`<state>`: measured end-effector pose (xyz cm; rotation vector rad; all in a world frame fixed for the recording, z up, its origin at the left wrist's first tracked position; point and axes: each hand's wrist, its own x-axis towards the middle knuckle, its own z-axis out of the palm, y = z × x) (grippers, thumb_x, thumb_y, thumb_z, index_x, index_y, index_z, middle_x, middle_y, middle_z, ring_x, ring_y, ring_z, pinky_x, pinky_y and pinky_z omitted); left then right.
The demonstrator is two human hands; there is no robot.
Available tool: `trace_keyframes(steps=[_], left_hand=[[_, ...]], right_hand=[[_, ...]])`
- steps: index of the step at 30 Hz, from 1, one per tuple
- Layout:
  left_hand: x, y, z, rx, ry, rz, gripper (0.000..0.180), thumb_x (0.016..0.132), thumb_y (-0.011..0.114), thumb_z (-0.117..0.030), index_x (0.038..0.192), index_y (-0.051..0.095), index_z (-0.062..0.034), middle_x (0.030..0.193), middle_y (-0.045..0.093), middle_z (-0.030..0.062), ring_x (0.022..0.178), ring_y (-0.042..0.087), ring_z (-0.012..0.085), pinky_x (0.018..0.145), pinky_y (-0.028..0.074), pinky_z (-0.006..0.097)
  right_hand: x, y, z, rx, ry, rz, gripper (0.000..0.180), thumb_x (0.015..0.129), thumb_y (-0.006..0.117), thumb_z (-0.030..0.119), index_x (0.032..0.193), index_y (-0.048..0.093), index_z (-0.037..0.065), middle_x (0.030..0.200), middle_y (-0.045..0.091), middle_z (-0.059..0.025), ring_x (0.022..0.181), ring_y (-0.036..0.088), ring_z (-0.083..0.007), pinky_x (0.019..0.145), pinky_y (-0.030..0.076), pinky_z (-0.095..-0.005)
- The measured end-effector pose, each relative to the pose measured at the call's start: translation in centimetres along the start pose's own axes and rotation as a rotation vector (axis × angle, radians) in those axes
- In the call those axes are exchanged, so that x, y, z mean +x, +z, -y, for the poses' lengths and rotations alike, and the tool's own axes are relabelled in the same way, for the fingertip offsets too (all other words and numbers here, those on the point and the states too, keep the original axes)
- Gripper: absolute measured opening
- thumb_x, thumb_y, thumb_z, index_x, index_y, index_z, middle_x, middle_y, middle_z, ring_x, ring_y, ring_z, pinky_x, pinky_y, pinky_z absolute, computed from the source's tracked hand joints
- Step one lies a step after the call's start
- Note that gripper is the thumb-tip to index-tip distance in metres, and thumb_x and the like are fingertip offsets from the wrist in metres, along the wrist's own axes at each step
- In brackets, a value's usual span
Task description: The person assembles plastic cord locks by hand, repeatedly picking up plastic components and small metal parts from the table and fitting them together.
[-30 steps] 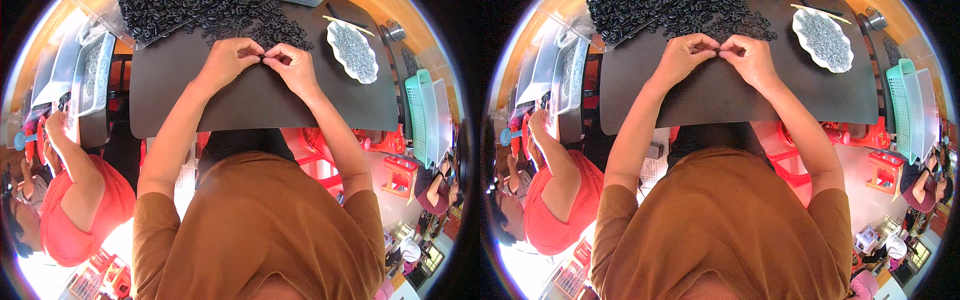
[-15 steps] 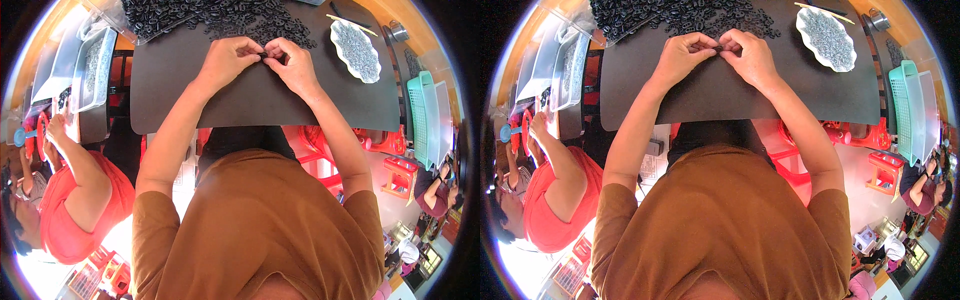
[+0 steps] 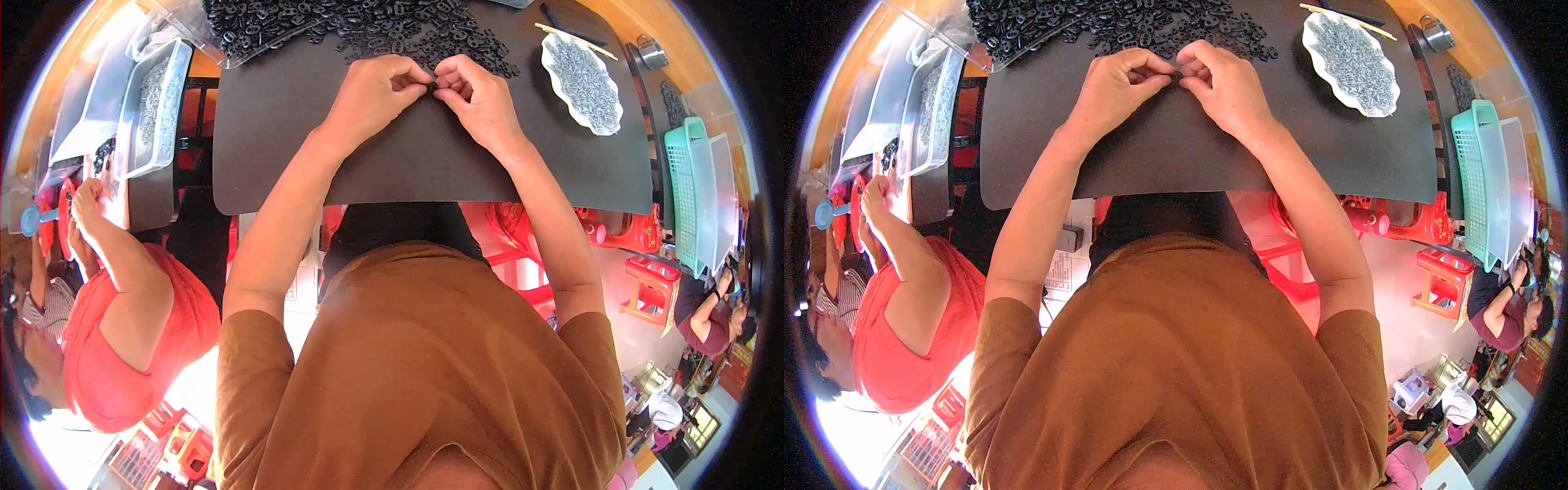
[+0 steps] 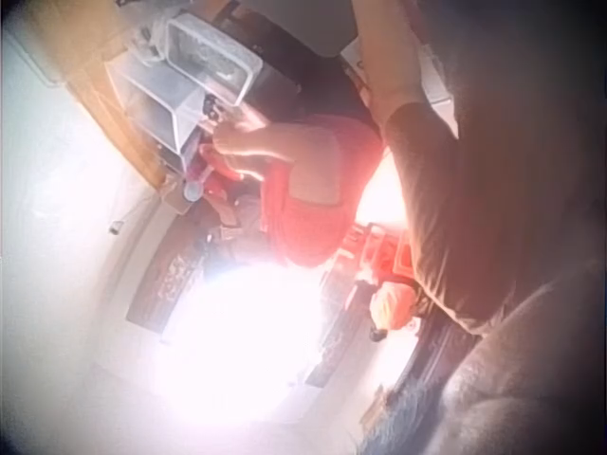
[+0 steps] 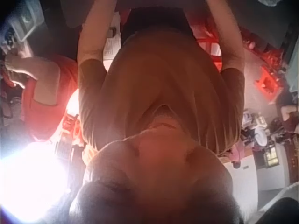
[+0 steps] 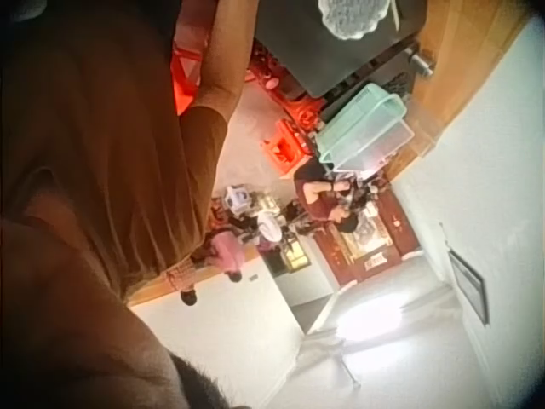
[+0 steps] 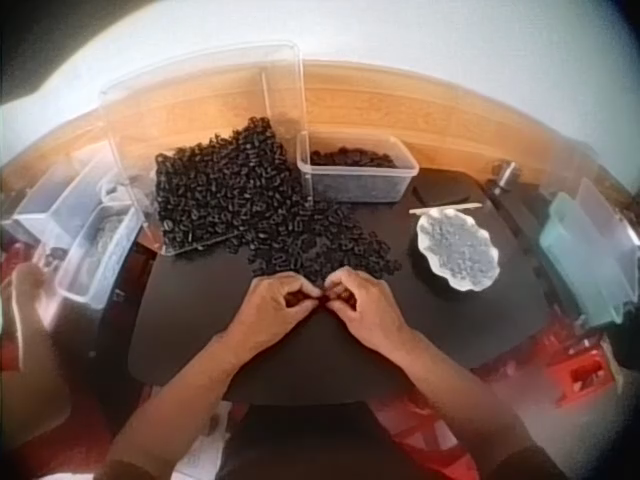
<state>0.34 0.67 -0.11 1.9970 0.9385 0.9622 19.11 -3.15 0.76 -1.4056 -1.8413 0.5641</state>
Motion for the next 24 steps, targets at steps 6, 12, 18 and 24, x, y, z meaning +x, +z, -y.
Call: trace_keyframes(steps=[6, 12, 18, 24], left_hand=[[0.2, -0.2, 0.2, -0.080, -0.114, 0.002, 0.015, 0.083, 0.071, -0.009, 0.097, 0.072, -0.0039, 0.086, 0.071, 0.0032, 0.078, 0.065, 0.0085, 0.074, 0.052, 0.024], [0.3, -0.2, 0.4, -0.081, -0.131, 0.000, 0.016, 0.083, 0.071, -0.008, 0.098, 0.071, -0.0022, 0.087, 0.071, 0.0024, 0.079, 0.063, 0.0071, 0.075, 0.051, 0.024], [0.4, 0.1, 0.7, -0.193, -0.166, 0.002, 0.016, 0.084, 0.071, -0.007, 0.099, 0.071, -0.0029, 0.087, 0.070, 0.0013, 0.080, 0.063, 0.0070, 0.074, 0.050, 0.023], [0.4, 0.0, 0.8, -0.214, -0.140, -0.012, 0.015, 0.084, 0.071, -0.006, 0.098, 0.071, -0.0028, 0.087, 0.070, 0.0006, 0.079, 0.062, 0.0060, 0.073, 0.050, 0.022]], right_hand=[[0.1, -0.1, -0.5, 0.012, -0.070, -0.007, 0.025, 0.078, 0.070, 0.002, 0.100, 0.058, 0.007, 0.083, 0.067, -0.0078, 0.080, 0.067, -0.0209, 0.074, 0.053, -0.0321], [0.1, -0.3, 0.0, 0.046, -0.080, 0.000, 0.027, 0.078, 0.071, 0.003, 0.102, 0.058, 0.006, 0.086, 0.068, -0.0075, 0.082, 0.067, -0.0189, 0.076, 0.053, -0.0309], [0.2, -0.1, -0.1, 0.121, 0.015, -0.002, 0.024, 0.079, 0.074, 0.008, 0.098, 0.059, 0.005, 0.086, 0.069, -0.0051, 0.081, 0.067, -0.0127, 0.076, 0.053, -0.0279], [0.2, -0.1, -1.3, 0.136, 0.024, 0.012, 0.024, 0.078, 0.074, 0.007, 0.096, 0.059, 0.004, 0.083, 0.070, -0.0044, 0.078, 0.067, -0.0113, 0.075, 0.053, -0.0265]])
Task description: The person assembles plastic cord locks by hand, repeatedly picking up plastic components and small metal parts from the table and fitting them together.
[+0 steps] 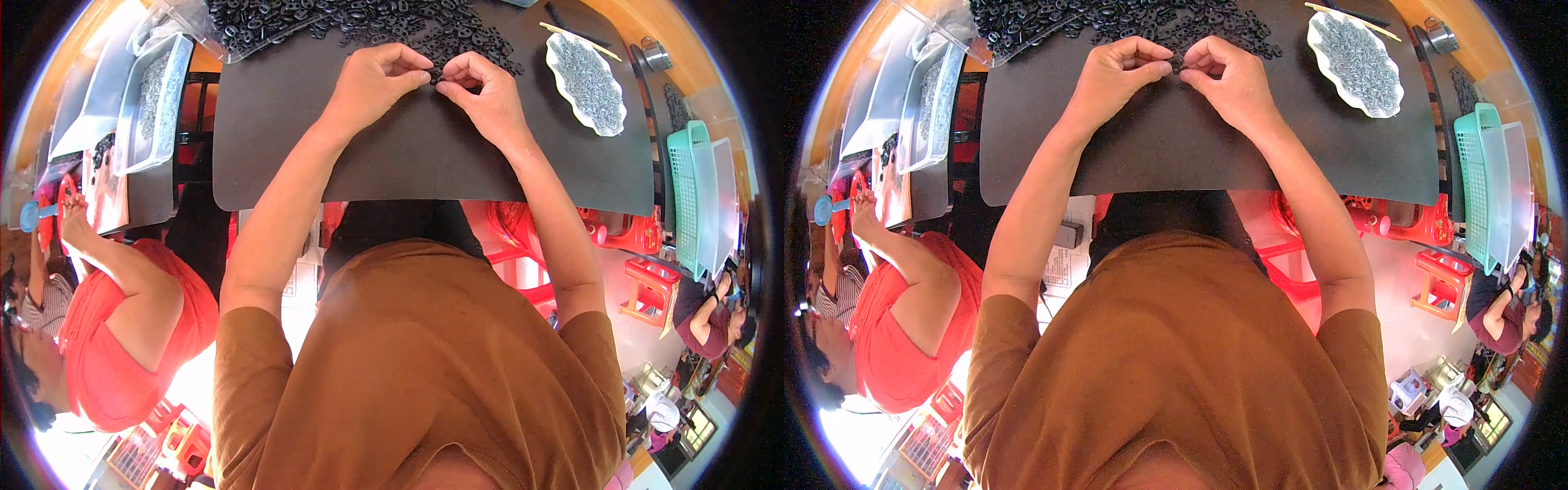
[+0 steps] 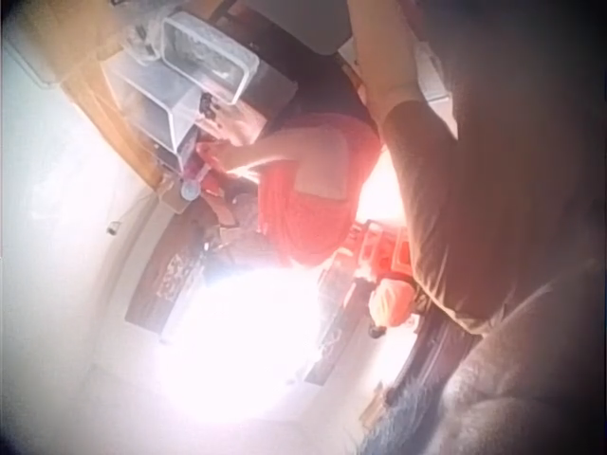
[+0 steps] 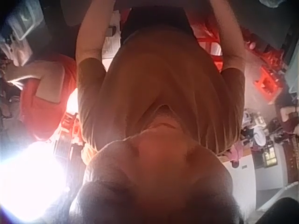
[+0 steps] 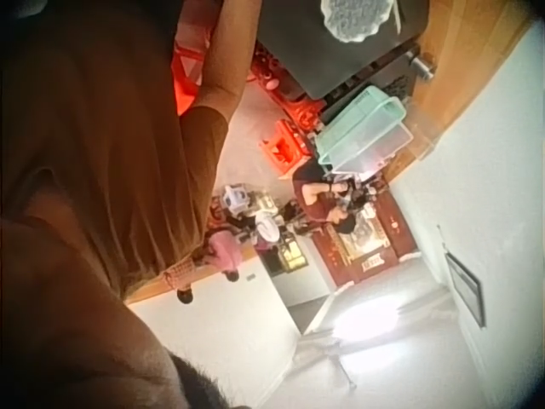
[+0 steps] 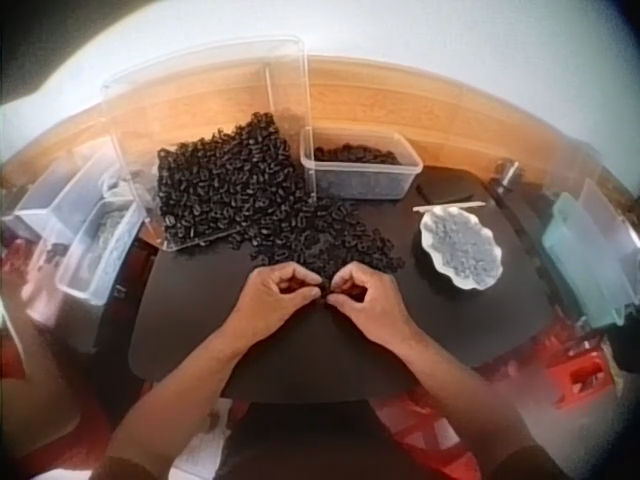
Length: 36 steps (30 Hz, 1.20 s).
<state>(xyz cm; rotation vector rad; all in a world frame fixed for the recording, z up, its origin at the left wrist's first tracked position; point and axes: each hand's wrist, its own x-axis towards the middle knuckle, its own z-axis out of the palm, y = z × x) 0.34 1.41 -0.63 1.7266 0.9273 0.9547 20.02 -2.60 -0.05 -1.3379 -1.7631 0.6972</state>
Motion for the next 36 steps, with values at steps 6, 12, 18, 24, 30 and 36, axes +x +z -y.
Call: trace_keyframes(steps=[6, 12, 18, 24, 30, 36], left_hand=[[-0.1, 0.0, 0.1, 0.034, 0.010, 0.033, 0.015, 0.084, 0.071, -0.006, 0.099, 0.070, -0.0022, 0.087, 0.070, 0.0015, 0.080, 0.063, 0.0065, 0.074, 0.051, 0.022], [-0.3, 0.3, -0.4, 0.098, 0.041, 0.043, 0.013, 0.084, 0.070, -0.007, 0.096, 0.071, -0.0020, 0.088, 0.071, 0.0027, 0.081, 0.065, 0.0076, 0.075, 0.053, 0.023], [-0.3, 0.0, -0.4, 0.153, 0.101, 0.053, 0.011, 0.084, 0.071, -0.006, 0.094, 0.071, -0.0015, 0.087, 0.071, 0.0035, 0.080, 0.066, 0.0084, 0.075, 0.054, 0.025], [-0.4, 0.0, -0.4, 0.167, 0.125, 0.047, 0.010, 0.084, 0.070, -0.005, 0.092, 0.071, -0.0003, 0.086, 0.070, 0.0042, 0.080, 0.066, 0.0092, 0.075, 0.054, 0.025], [-0.4, 0.1, -0.2, 0.188, 0.153, 0.052, 0.009, 0.083, 0.070, -0.004, 0.092, 0.070, 0.0001, 0.086, 0.068, 0.0045, 0.078, 0.066, 0.0094, 0.072, 0.054, 0.025], [-0.5, 0.1, -0.3, 0.183, 0.189, 0.072, 0.008, 0.082, 0.070, -0.002, 0.090, 0.069, 0.0002, 0.084, 0.067, 0.0047, 0.077, 0.065, 0.0099, 0.071, 0.053, 0.025]], right_hand=[[-0.1, 0.1, 1.5, -0.044, 0.022, 0.012, 0.029, 0.076, 0.075, 0.008, 0.099, 0.058, 0.006, 0.083, 0.070, -0.0055, 0.076, 0.067, -0.0142, 0.073, 0.053, -0.0274], [-0.2, 0.1, 1.5, -0.117, -0.021, -0.020, 0.027, 0.075, 0.076, 0.007, 0.096, 0.059, 0.007, 0.081, 0.068, -0.0058, 0.076, 0.067, -0.0158, 0.070, 0.052, -0.0285], [-0.3, 0.2, 1.6, -0.150, -0.066, -0.031, 0.022, 0.074, 0.076, 0.007, 0.092, 0.065, 0.008, 0.079, 0.068, -0.0056, 0.073, 0.067, -0.0178, 0.068, 0.053, -0.0297], [-0.4, 0.1, 1.2, -0.179, -0.098, -0.040, 0.017, 0.074, 0.076, 0.009, 0.090, 0.070, 0.009, 0.076, 0.067, -0.0064, 0.068, 0.064, -0.0170, 0.065, 0.051, -0.0290], [-0.4, 0.0, 1.1, -0.162, -0.126, -0.040, 0.016, 0.074, 0.076, 0.008, 0.090, 0.070, 0.008, 0.076, 0.067, -0.0067, 0.065, 0.062, -0.0166, 0.062, 0.049, -0.0290], [-0.4, 0.1, 0.8, -0.110, -0.139, -0.024, 0.013, 0.076, 0.074, 0.008, 0.087, 0.068, 0.004, 0.080, 0.065, -0.0077, 0.067, 0.062, -0.0183, 0.063, 0.049, -0.0304]])
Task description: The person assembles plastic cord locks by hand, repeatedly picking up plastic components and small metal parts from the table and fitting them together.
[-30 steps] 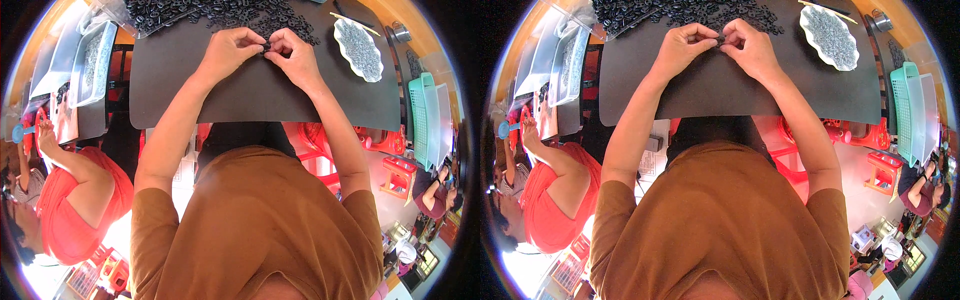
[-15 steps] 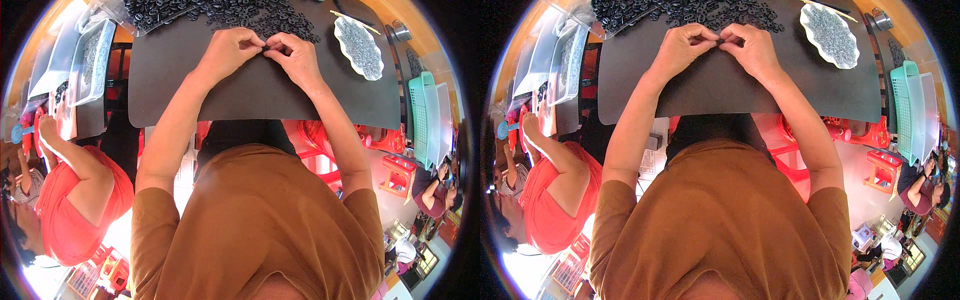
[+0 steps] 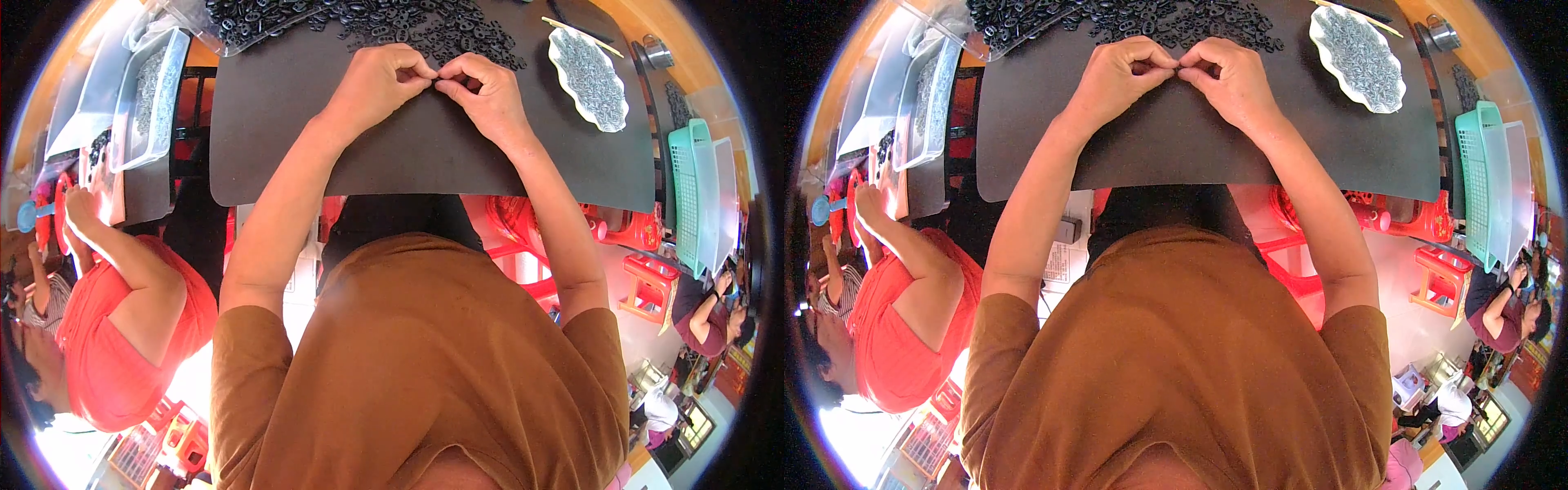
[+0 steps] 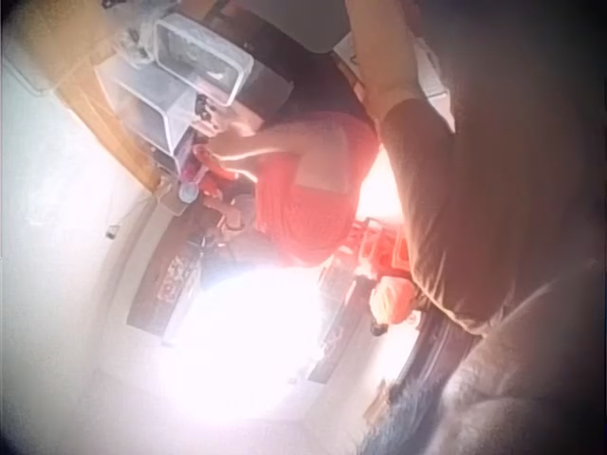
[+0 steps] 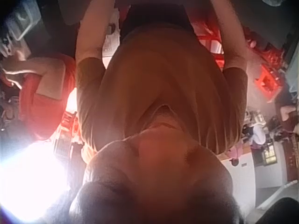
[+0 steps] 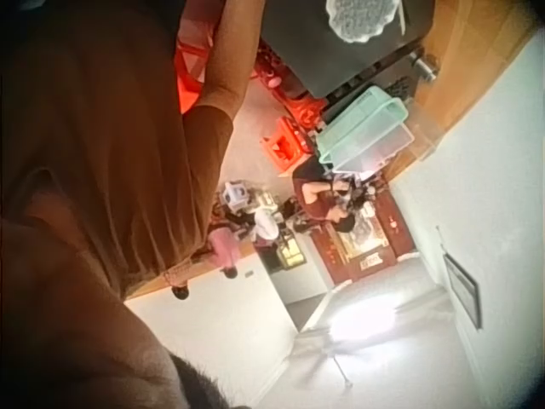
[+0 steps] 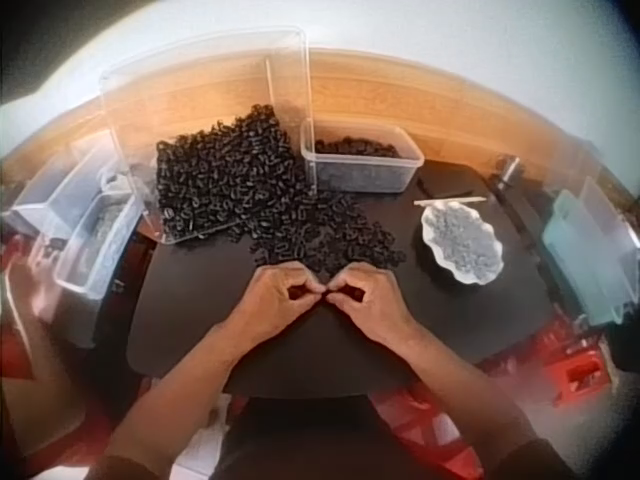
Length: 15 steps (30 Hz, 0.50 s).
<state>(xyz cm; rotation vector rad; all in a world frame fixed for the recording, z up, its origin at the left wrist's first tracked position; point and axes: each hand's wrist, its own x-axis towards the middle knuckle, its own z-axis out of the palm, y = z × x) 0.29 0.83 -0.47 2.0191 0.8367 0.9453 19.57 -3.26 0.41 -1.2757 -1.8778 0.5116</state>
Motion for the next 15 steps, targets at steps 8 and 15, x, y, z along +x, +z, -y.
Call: trace_keyframes(steps=[8, 15], left_hand=[[-0.04, 0.12, -0.40, 0.025, 0.027, -0.016, 0.007, 0.081, 0.070, -0.002, 0.088, 0.069, 0.0000, 0.081, 0.066, 0.0050, 0.074, 0.064, 0.0109, 0.068, 0.052, 0.025], [0.37, 0.12, -0.23, 0.138, 0.095, 0.008, 0.008, 0.081, 0.070, -0.003, 0.088, 0.069, 0.0001, 0.079, 0.066, 0.0069, 0.072, 0.065, 0.0130, 0.067, 0.052, 0.025]], right_hand=[[0.00, 0.14, 0.14, -0.080, -0.067, -0.006, 0.013, 0.075, 0.073, 0.005, 0.085, 0.065, 0.003, 0.079, 0.063, -0.0084, 0.079, 0.061, -0.0267, 0.071, 0.049, -0.0359], [0.33, 0.18, -0.14, -0.165, -0.152, -0.012, 0.013, 0.073, 0.073, 0.004, 0.083, 0.064, 0.003, 0.084, 0.062, -0.0082, 0.083, 0.060, -0.0291, 0.073, 0.049, -0.0367]])
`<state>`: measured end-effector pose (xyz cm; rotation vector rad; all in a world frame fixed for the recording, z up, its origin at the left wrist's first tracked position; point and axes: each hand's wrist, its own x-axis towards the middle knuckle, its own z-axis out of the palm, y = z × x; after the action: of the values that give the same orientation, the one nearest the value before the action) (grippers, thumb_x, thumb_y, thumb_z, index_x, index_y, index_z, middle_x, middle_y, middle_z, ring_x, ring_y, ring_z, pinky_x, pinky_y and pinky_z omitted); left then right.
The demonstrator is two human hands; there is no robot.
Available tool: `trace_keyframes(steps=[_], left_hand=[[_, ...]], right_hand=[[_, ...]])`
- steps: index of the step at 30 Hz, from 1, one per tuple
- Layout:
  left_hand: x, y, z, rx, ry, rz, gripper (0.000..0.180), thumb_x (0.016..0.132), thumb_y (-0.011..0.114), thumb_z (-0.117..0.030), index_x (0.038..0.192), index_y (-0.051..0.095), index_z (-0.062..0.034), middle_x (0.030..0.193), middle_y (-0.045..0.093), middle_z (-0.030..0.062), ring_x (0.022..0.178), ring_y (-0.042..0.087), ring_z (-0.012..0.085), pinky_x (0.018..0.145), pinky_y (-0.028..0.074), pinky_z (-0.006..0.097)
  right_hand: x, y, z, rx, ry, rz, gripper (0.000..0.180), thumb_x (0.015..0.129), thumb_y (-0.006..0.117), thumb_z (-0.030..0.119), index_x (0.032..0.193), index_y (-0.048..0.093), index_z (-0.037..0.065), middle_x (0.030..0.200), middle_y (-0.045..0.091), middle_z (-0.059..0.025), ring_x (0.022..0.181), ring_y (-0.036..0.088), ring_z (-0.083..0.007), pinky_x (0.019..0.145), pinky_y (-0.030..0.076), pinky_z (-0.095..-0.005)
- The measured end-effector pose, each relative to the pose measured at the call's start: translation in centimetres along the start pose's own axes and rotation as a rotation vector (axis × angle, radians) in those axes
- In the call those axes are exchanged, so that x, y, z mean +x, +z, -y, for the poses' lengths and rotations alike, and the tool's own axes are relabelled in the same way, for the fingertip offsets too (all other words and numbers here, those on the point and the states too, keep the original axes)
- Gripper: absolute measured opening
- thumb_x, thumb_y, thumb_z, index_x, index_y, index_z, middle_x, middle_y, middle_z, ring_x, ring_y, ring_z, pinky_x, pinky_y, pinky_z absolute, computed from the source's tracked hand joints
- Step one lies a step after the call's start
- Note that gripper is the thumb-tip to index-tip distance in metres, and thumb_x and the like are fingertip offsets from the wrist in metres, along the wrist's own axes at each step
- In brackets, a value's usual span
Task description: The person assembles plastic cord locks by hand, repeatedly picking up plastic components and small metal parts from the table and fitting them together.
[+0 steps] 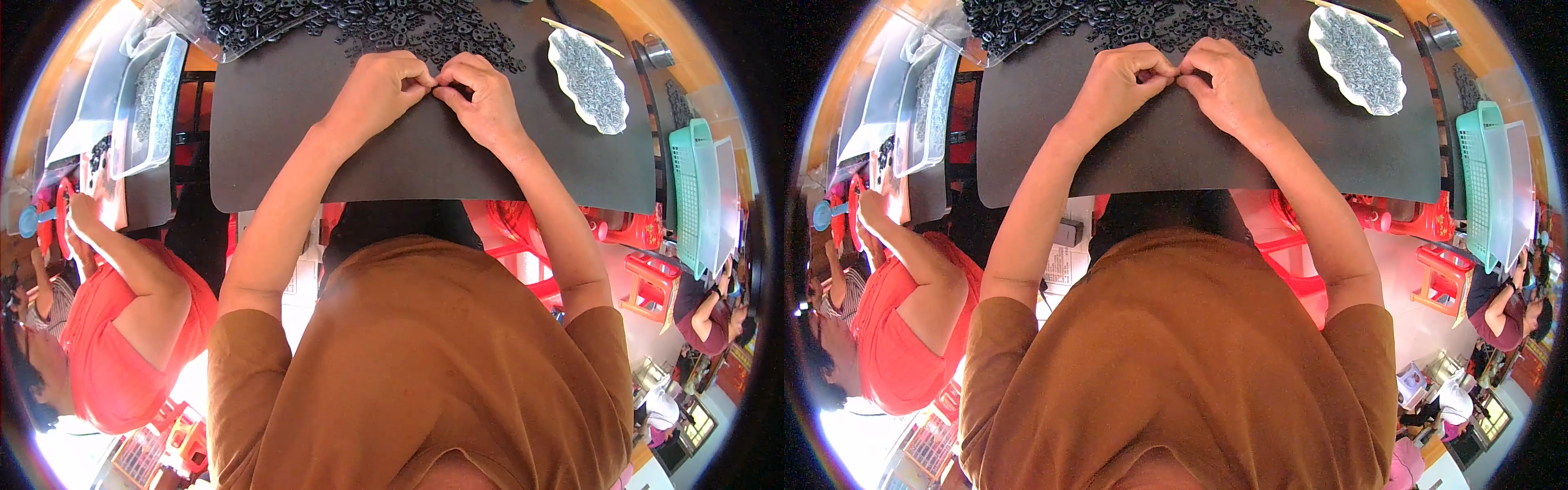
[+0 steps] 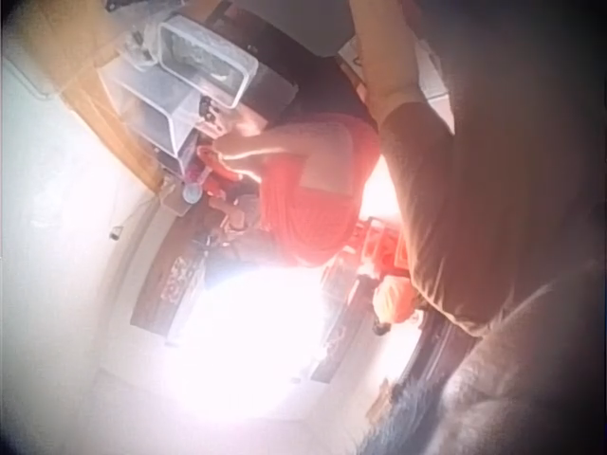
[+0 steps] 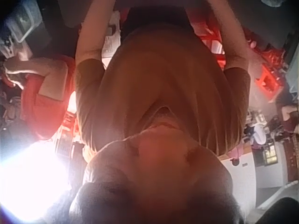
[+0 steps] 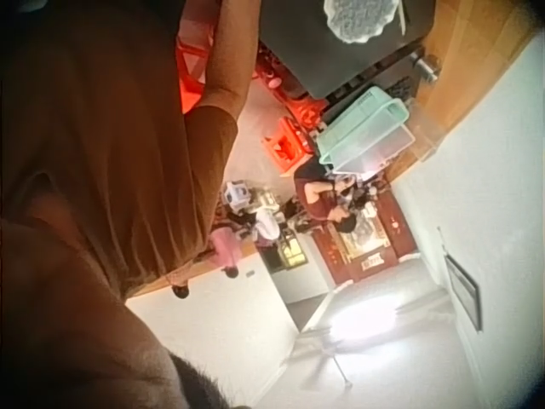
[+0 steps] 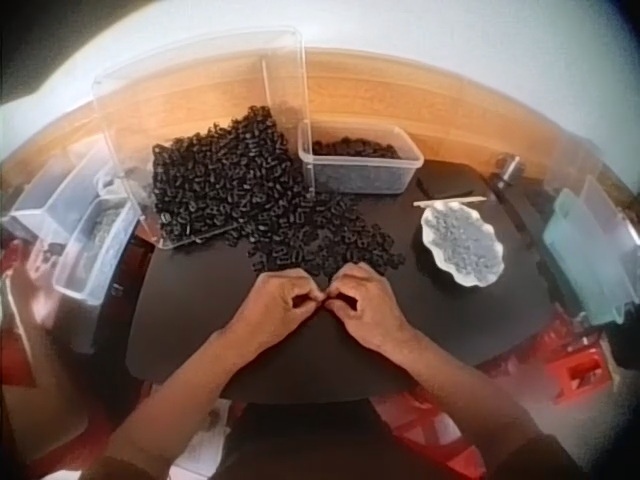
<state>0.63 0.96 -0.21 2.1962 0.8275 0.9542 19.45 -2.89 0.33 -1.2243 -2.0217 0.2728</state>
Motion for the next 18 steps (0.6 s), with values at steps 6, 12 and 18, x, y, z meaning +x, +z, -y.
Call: trace_keyframes(steps=[6, 12, 18], left_hand=[[-0.2, -0.4, -0.3, -0.141, -0.107, -0.019, 0.011, 0.081, 0.070, -0.003, 0.092, 0.072, -0.0018, 0.081, 0.069, 0.0060, 0.072, 0.064, 0.0100, 0.068, 0.051, 0.024], [-0.2, -2.4, 0.4, -0.102, -0.213, -0.187, 0.015, 0.084, 0.071, -0.011, 0.096, 0.072, -0.0032, 0.084, 0.071, 0.0049, 0.073, 0.063, 0.0091, 0.068, 0.050, 0.025], [0.0, -3.1, 1.4, 0.180, -0.155, -0.298, 0.018, 0.083, 0.070, -0.011, 0.101, 0.071, -0.0059, 0.094, 0.069, 0.0077, 0.084, 0.065, 0.0187, 0.073, 0.052, 0.029]], right_hand=[[0.4, -1.2, -0.1, 0.103, 0.192, 0.198, 0.011, 0.080, 0.071, 0.005, 0.086, 0.063, 0.001, 0.090, 0.063, -0.0029, 0.084, 0.060, -0.0115, 0.072, 0.047, -0.0252], [3.8, -5.9, -2.5, 0.493, 0.434, 0.340, 0.019, 0.083, 0.070, 0.017, 0.087, 0.065, 0.000, 0.086, 0.067, -0.0028, 0.080, 0.061, -0.0101, 0.075, 0.050, -0.0264], [14.0, -11.2, -5.0, 0.448, 0.485, -0.023, 0.037, 0.087, 0.068, 0.016, 0.118, 0.056, -0.002, 0.096, 0.065, -0.0067, 0.080, 0.061, -0.0111, 0.068, 0.048, -0.0237]])
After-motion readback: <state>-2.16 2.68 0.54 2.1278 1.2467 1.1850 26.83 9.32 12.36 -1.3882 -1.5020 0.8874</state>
